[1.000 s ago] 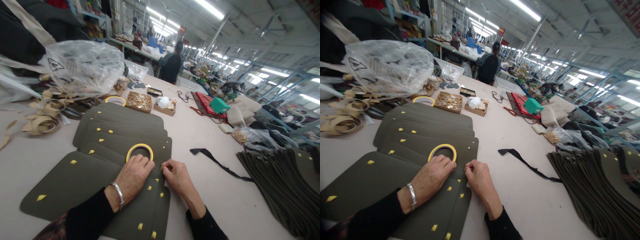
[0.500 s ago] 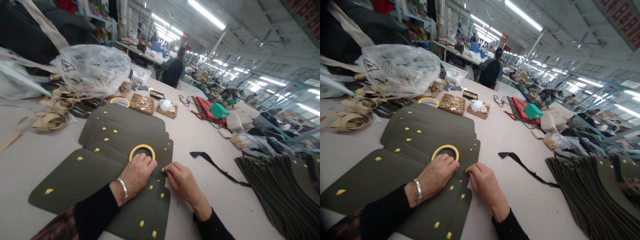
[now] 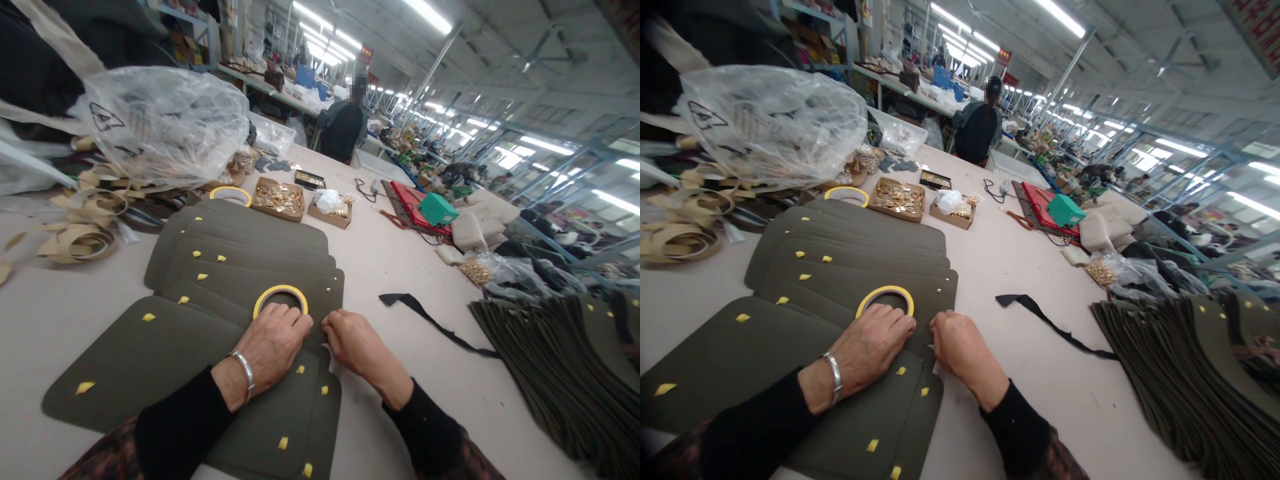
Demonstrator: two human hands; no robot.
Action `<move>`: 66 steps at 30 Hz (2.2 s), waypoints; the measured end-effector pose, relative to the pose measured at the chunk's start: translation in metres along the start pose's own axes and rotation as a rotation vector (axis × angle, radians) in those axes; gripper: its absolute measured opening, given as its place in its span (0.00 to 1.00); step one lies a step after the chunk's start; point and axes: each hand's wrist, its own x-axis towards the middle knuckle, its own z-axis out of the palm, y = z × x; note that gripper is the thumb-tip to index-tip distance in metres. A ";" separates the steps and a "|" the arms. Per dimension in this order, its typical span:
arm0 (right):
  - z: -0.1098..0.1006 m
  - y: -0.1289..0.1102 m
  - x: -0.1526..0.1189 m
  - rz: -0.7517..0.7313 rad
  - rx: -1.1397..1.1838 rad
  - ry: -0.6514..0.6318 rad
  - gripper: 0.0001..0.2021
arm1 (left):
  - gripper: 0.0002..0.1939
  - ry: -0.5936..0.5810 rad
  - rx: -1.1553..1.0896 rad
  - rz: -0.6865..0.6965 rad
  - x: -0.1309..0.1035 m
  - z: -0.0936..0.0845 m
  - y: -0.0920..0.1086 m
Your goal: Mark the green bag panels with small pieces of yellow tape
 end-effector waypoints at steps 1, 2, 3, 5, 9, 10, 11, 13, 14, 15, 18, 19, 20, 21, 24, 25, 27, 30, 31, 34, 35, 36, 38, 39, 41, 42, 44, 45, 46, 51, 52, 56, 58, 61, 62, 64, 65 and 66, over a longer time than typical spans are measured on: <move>0.001 -0.002 0.001 0.071 0.044 0.001 0.10 | 0.11 -0.005 -0.008 -0.003 0.000 -0.001 0.000; 0.004 -0.005 0.001 0.137 0.089 0.011 0.10 | 0.11 -0.010 -0.021 -0.008 0.000 -0.002 0.000; 0.007 -0.008 0.001 0.194 0.137 0.033 0.09 | 0.11 -0.013 -0.041 -0.013 -0.001 -0.004 -0.001; 0.013 -0.012 -0.003 0.282 0.231 0.102 0.07 | 0.11 -0.005 -0.084 -0.024 -0.002 -0.008 -0.002; 0.018 -0.017 -0.014 0.350 0.359 0.196 0.08 | 0.11 0.090 -0.110 -0.003 -0.004 -0.016 -0.003; 0.016 -0.016 -0.017 0.336 0.392 0.184 0.08 | 0.11 0.124 -0.095 0.009 -0.004 -0.017 -0.003; 0.014 -0.014 -0.020 0.305 0.430 0.153 0.08 | 0.11 0.156 -0.074 0.021 -0.003 -0.017 -0.002; 0.008 -0.009 -0.026 0.215 0.518 0.057 0.10 | 0.11 0.202 -0.019 0.041 -0.003 -0.017 -0.002; 0.005 -0.007 -0.029 0.183 0.564 0.029 0.11 | 0.11 0.211 0.007 0.048 -0.003 -0.016 -0.002; 0.003 -0.004 -0.032 0.177 0.613 0.034 0.12 | 0.10 0.209 0.020 0.053 -0.002 -0.014 -0.002; 0.002 0.000 -0.039 0.289 0.806 0.213 0.11 | 0.09 0.180 -0.063 0.053 -0.003 -0.011 0.000; 0.003 -0.001 -0.040 0.321 0.877 0.277 0.11 | 0.09 0.179 -0.127 0.052 -0.004 -0.011 0.000; 0.003 -0.002 -0.041 0.324 0.935 0.325 0.11 | 0.09 0.191 -0.196 0.052 -0.005 -0.011 0.001; 0.003 -0.005 -0.041 0.291 0.971 0.360 0.11 | 0.10 0.201 -0.257 0.055 -0.006 -0.012 0.002; -0.001 -0.014 -0.040 0.078 0.916 0.457 0.09 | 0.17 0.206 -0.326 0.065 -0.008 -0.017 0.005; -0.002 -0.017 -0.039 0.007 0.867 0.487 0.09 | 0.20 0.201 -0.317 0.061 -0.009 -0.019 0.006; -0.006 -0.022 -0.036 -0.099 0.772 0.530 0.09 | 0.23 0.202 -0.281 0.051 -0.010 -0.020 0.008; -0.007 -0.026 -0.033 -0.191 0.660 0.569 0.09 | 0.22 0.223 -0.227 0.049 -0.012 -0.018 0.009; -0.006 -0.026 -0.032 -0.215 0.628 0.578 0.09 | 0.22 0.227 -0.211 0.053 -0.012 -0.017 0.009; -0.002 -0.027 -0.031 -0.268 0.526 0.602 0.09 | 0.21 0.222 -0.167 0.061 -0.015 -0.014 0.010; -0.001 -0.027 -0.030 -0.274 0.494 0.611 0.09 | 0.20 0.218 -0.156 0.069 -0.016 -0.014 0.011; 0.001 -0.027 -0.030 -0.274 0.467 0.626 0.09 | 0.18 0.214 -0.149 0.075 -0.016 -0.014 0.011; 0.004 -0.028 -0.028 -0.258 0.439 0.678 0.09 | 0.14 0.205 -0.153 0.075 -0.016 -0.015 0.012; 0.006 -0.028 -0.028 -0.244 0.437 0.709 0.09 | 0.12 0.206 -0.166 0.070 -0.016 -0.016 0.013; 0.009 -0.029 -0.027 -0.205 0.449 0.760 0.09 | 0.10 0.202 -0.196 0.054 -0.014 -0.018 0.014; 0.009 -0.029 -0.027 -0.182 0.462 0.773 0.09 | 0.09 0.194 -0.206 0.047 -0.012 -0.019 0.014; 0.010 -0.031 -0.027 -0.113 0.510 0.765 0.08 | 0.09 0.168 -0.198 0.034 -0.009 -0.021 0.015; 0.009 -0.032 -0.027 -0.057 0.557 0.746 0.08 | 0.09 0.156 -0.183 0.028 -0.007 -0.022 0.015; 0.009 -0.033 -0.027 0.014 0.629 0.715 0.07 | 0.10 0.153 -0.165 0.026 -0.005 -0.022 0.016; 0.010 -0.037 -0.021 0.398 1.222 0.491 0.05 | 0.12 0.249 -0.128 0.055 -0.001 -0.021 0.020; 0.012 -0.034 -0.018 0.447 1.315 0.470 0.06 | 0.11 0.271 -0.138 0.069 -0.001 -0.020 0.022; 0.019 -0.012 -0.007 0.570 1.498 0.405 0.13 | 0.09 0.267 -0.115 0.082 -0.004 -0.014 0.025; 0.022 0.001 -0.003 0.582 1.484 0.367 0.16 | 0.07 0.161 -0.035 0.057 -0.004 -0.010 0.024; 0.026 0.010 0.000 0.557 1.386 0.334 0.16 | 0.05 -0.015 0.060 0.035 -0.002 -0.004 0.023; 0.027 0.010 0.001 0.543 1.343 0.324 0.16 | 0.05 -0.050 0.073 0.031 -0.001 -0.003 0.024; 0.028 0.008 0.002 0.512 1.235 0.315 0.14 | 0.04 -0.085 0.085 0.028 0.000 -0.001 0.025; 0.027 0.007 0.002 0.497 1.169 0.319 0.14 | 0.04 -0.094 0.088 0.024 0.000 -0.001 0.026; 0.027 0.005 0.002 0.483 1.095 0.326 0.13 | 0.03 -0.099 0.088 0.019 0.000 -0.002 0.026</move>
